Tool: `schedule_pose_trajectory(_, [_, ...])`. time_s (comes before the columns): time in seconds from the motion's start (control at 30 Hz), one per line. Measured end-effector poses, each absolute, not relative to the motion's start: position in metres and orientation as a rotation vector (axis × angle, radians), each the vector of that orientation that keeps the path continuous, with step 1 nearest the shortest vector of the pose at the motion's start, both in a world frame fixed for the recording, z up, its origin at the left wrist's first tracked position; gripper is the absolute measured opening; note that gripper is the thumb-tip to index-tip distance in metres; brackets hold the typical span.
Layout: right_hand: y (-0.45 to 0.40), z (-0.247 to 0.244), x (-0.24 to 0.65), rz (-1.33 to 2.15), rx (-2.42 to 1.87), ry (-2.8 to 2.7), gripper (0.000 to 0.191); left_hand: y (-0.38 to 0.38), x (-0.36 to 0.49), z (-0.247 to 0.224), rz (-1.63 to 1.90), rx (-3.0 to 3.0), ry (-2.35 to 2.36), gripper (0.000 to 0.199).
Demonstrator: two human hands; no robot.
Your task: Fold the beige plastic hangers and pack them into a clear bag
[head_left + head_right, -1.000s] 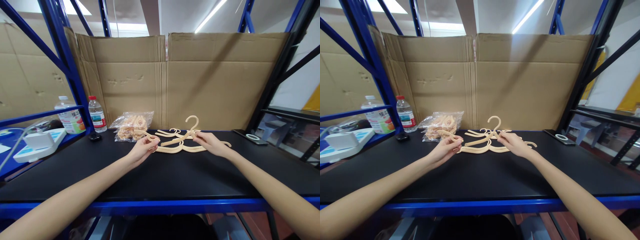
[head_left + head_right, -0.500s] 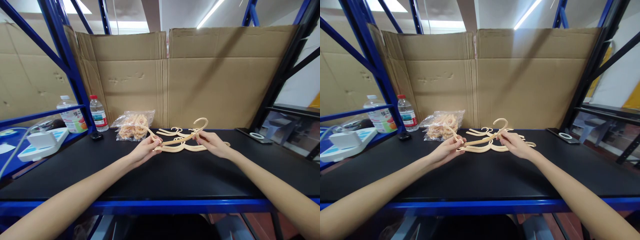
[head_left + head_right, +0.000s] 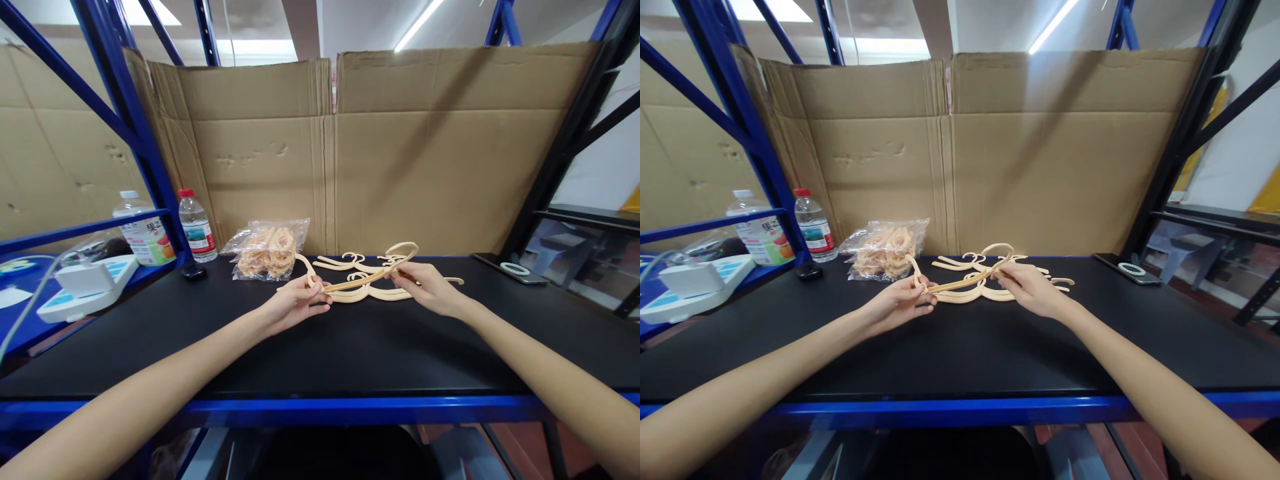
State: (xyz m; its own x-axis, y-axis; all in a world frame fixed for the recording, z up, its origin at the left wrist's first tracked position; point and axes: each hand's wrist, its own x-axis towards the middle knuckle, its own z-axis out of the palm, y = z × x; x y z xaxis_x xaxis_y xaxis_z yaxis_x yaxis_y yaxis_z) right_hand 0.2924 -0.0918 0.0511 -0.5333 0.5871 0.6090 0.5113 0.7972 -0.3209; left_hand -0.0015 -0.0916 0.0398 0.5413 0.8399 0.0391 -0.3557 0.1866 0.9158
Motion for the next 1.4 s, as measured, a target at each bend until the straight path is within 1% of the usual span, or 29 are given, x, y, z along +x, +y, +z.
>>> schedule_pose_trajectory(0.27, [-0.093, 0.053, 0.29, 0.109, -0.785, -2.254, 0.02, -0.091, 0.0, 0.038, 0.895, 1.057, 0.548, 0.025])
schedule_pose_trajectory(0.53, [-0.093, 0.045, 0.288, 0.049, -0.799, -2.264, 0.021, -0.089, 0.001, 0.033, 1.02, 1.085, 0.589, 0.024])
schedule_pose_trajectory(0.87, [-0.097, 0.044, 0.281, -0.069, -0.761, -2.267, 0.023, -0.092, 0.002, 0.035, 1.094, 1.091, 0.655, 0.026])
schedule_pose_trajectory(1.3, [-0.103, 0.041, 0.274, -0.085, -0.871, -2.202, 0.016, -0.088, 0.002, 0.029, 1.192, 1.134, 0.659, 0.032])
schedule_pose_trajectory(1.4, [-0.103, 0.04, 0.274, -0.061, -0.862, -2.17, 0.018, -0.089, 0.002, 0.027, 1.216, 1.127, 0.647, 0.033])
